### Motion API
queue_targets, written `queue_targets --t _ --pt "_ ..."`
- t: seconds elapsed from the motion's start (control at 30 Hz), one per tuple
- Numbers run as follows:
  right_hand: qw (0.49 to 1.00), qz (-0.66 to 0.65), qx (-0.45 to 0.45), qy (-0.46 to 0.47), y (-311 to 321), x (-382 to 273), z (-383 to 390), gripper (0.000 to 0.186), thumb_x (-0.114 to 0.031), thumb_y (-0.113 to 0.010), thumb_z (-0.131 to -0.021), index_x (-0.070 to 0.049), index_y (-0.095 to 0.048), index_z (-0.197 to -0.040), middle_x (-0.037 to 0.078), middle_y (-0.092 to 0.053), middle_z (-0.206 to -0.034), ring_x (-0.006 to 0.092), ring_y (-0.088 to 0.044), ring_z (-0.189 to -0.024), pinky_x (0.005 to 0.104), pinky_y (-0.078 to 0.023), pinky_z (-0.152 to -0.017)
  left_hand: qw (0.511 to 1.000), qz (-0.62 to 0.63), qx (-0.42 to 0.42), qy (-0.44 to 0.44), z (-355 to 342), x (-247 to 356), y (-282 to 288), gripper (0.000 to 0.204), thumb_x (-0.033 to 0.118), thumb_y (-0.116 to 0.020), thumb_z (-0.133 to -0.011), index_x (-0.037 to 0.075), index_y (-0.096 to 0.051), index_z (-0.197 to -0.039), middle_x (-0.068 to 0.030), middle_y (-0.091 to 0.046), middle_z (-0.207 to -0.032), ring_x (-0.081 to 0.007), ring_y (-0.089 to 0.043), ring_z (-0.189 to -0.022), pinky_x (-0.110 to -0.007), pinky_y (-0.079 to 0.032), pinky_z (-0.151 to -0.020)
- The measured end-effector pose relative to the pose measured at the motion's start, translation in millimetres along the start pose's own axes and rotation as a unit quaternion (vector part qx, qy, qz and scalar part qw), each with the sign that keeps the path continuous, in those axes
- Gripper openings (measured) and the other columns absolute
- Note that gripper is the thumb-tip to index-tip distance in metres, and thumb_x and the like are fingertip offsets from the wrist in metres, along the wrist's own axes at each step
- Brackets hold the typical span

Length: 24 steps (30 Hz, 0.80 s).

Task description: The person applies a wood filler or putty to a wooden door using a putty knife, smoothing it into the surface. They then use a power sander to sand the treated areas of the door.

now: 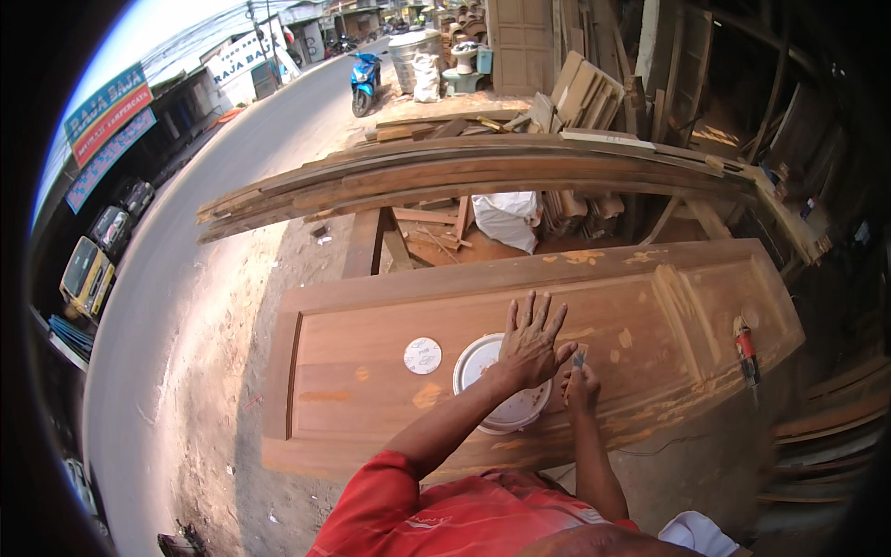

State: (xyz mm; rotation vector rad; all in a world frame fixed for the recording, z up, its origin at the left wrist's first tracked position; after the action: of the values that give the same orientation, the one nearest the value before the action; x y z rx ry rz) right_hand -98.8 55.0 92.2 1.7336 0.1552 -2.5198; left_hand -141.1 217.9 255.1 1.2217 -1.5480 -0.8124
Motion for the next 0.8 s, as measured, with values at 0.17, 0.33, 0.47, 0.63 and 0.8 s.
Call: queue_targets --t 0.17,0.33,0.47,0.63,0.8 --pt "0.999 0.015 0.005 0.039 37.6 42.5 -4.0 0.020 -0.019 -0.056 -0.097 -0.001 -0.065 -0.101 0.006 -0.063 -0.075 0.0111 -0.057 -0.053 0.0264 -0.044 -0.045 0.983 0.000 -0.176 0.045 14.6 -11.8 -48.2 0.082 0.065 -0.038 -0.103 0.009 -0.031 -0.163 -0.0280 -0.024 -0.167 -0.0490 -0.012 -0.157 -0.061 -0.003 -0.126" --pt "0.993 0.067 -0.006 0.093 58.7 57.3 -7.5 0.022 -0.017 -0.057 -0.095 0.000 -0.066 -0.104 0.005 -0.062 -0.074 0.0097 -0.055 -0.053 0.0258 -0.042 -0.044 0.999 0.013 -0.026 0.015 -29.3 -4.2 -0.5 0.084 0.068 -0.033 -0.104 0.008 -0.030 -0.163 -0.0307 -0.024 -0.166 -0.0514 -0.012 -0.156 -0.063 -0.007 -0.125" --pt "0.992 0.073 -0.072 0.079 22.5 37.9 25.4 0.024 -0.018 -0.056 -0.095 0.000 -0.067 -0.106 0.004 -0.062 -0.071 0.0103 -0.057 -0.054 0.0267 -0.044 -0.047 0.988 0.000 -0.123 0.090 -5.0 -60.5 -38.7 0.087 0.072 -0.028 -0.103 0.008 -0.031 -0.163 -0.0292 -0.025 -0.166 -0.0488 -0.011 -0.157 -0.062 -0.006 -0.125" --pt "0.988 0.092 -0.051 0.114 20.1 30.2 16.0 0.026 -0.019 -0.056 -0.096 0.001 -0.068 -0.108 0.003 -0.062 -0.071 0.0112 -0.061 -0.058 0.0290 -0.048 -0.052 0.979 -0.021 -0.171 0.110 -24.1 -44.6 -13.9 0.089 0.073 -0.026 -0.103 0.008 -0.031 -0.162 -0.0259 -0.024 -0.168 -0.0443 -0.009 -0.159 -0.060 -0.005 -0.126" --pt "0.989 0.092 -0.053 0.100 36.4 13.5 27.3 0.028 -0.014 -0.055 -0.097 0.003 -0.067 -0.116 0.004 -0.064 -0.079 0.0106 -0.062 -0.062 0.0280 -0.051 -0.054 0.986 0.042 -0.096 0.127 -11.3 -66.2 -27.0 0.090 0.075 -0.030 -0.101 0.010 -0.029 -0.164 -0.0248 -0.022 -0.169 -0.0446 -0.011 -0.158 -0.061 -0.012 -0.126"
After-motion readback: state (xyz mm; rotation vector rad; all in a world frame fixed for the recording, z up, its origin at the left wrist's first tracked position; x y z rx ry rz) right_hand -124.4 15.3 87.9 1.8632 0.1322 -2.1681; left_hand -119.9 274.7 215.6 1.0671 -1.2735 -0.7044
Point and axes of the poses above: each hand's wrist, its own z-axis away from the middle knuckle, its own y-axis out of the back of the hand, x = y × z, the point moved 4 cm from there along -z, towards the middle knuckle
